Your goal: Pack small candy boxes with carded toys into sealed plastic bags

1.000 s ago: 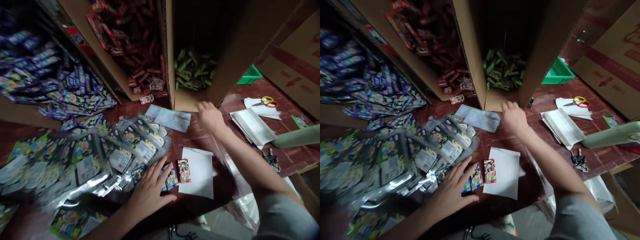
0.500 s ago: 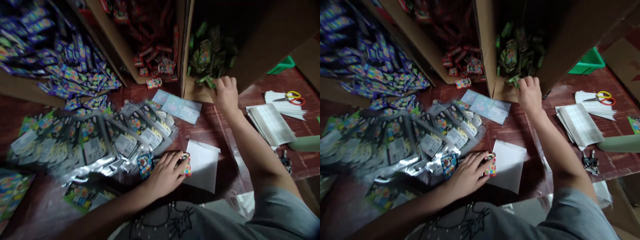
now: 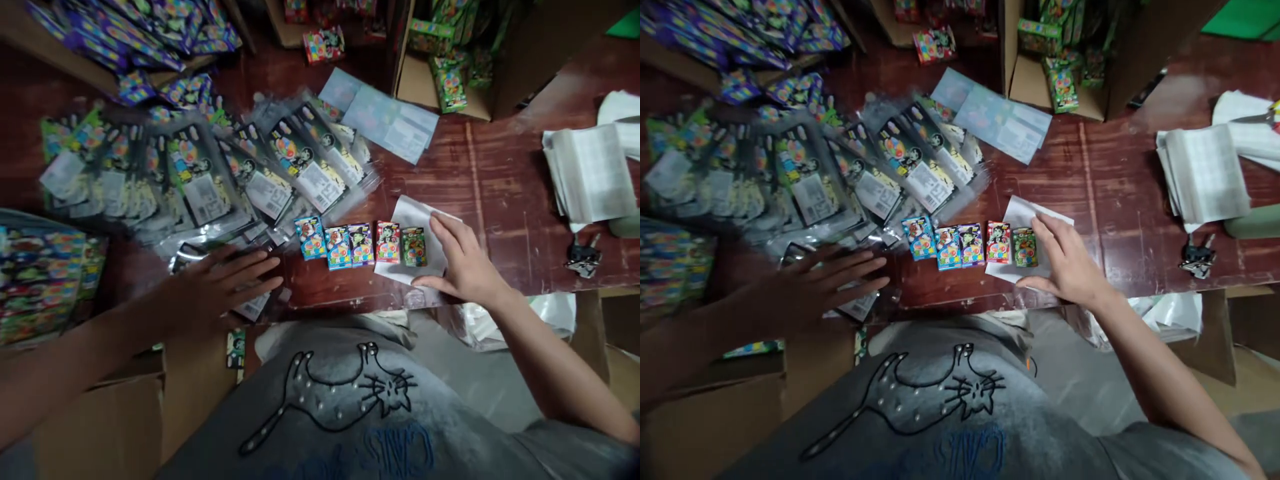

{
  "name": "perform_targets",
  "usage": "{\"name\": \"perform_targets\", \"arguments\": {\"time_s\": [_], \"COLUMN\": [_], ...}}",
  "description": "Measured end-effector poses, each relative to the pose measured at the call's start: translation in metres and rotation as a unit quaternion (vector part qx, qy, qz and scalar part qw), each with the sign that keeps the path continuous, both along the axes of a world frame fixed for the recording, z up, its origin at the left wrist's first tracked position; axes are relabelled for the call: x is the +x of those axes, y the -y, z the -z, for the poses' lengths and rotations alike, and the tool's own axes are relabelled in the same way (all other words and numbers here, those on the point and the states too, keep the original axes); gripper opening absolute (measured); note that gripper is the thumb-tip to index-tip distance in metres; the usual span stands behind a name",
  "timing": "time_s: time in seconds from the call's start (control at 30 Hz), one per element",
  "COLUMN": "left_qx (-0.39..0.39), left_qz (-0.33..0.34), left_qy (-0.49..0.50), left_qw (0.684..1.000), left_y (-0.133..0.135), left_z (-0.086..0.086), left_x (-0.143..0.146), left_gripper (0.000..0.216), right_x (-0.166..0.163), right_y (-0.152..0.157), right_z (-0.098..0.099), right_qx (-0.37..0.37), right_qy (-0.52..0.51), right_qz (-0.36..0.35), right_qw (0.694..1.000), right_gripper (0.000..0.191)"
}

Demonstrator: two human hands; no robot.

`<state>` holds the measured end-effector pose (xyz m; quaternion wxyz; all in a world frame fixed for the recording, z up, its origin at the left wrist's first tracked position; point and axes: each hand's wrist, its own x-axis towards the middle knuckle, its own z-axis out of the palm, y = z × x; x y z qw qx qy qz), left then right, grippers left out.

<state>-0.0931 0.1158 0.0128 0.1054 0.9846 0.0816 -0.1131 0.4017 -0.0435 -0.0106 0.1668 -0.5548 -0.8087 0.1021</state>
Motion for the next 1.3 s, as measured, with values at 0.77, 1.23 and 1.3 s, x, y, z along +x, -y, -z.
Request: {"name": "perform_targets", "arguments": {"time_s": [0.77, 1.23, 1.3], "left_qx": [-0.085, -0.127, -0.12], "left_qz": [-0.38, -0.28, -0.291], "left_qy": [0.174, 0.189, 0.185], "left_qw": [0.905, 0.933, 0.931], "left_y": [0.127, 0.108, 0.107], "left_z": [0.032, 0.046, 0.046], "left_x": [0.077, 0.085, 0.082], "left_gripper": [0.096, 0.08, 0.082], "right_x": [-0.105, -0.117, -0.115], "right_y": [-0.038, 0.001, 0.003], "right_z": [0.007, 0.025, 0.025], "right_qx": [-0.017, -0.055, -0.059], "right_qy": [-0.013, -0.064, -0.068], "right_qz": [-0.092, -0.133, -0.118], "right_qw": [0.996, 0.988, 0.989], "right_gripper": [0.071, 0.074, 0.076]}}
